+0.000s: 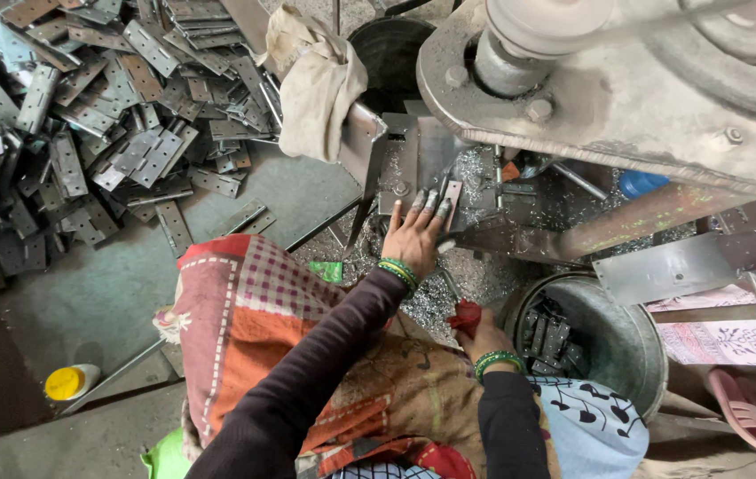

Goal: The person repeatedly picks metal brackets from a bin, places them into a punching machine, and operates the lever to process each piece. The processed brackets are dropped into a bucket below.

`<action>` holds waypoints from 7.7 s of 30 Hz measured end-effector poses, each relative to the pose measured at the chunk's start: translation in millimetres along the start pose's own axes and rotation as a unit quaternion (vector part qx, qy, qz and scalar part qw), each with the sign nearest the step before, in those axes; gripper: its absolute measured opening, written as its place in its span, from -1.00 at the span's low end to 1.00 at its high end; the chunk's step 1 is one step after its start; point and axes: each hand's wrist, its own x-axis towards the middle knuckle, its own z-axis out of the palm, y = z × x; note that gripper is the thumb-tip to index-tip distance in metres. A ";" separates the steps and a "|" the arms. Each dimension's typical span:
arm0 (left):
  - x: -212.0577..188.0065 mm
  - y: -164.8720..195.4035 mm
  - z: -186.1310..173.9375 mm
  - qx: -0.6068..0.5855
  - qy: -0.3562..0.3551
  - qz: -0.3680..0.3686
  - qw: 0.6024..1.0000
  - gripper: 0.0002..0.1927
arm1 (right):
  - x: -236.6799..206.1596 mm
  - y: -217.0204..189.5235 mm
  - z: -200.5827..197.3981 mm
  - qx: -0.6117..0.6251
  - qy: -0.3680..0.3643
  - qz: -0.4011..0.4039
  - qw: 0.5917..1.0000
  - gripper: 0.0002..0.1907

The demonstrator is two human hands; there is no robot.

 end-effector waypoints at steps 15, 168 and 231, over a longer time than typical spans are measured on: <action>19.7 -9.7 -2.4 -0.031 -0.074 -0.114 0.990 -0.30 | -29.5 -45.5 -65.9 -0.098 0.006 0.015 0.995 -0.27; 58.7 -28.8 19.5 0.004 0.039 -0.111 0.993 -0.39 | -3.4 -29.7 -41.4 -0.134 0.020 -0.012 0.991 -0.37; 30.8 -16.4 20.9 0.025 0.075 -0.096 0.992 -0.27 | -31.2 -20.0 -16.9 -0.086 0.046 -0.003 0.995 -0.21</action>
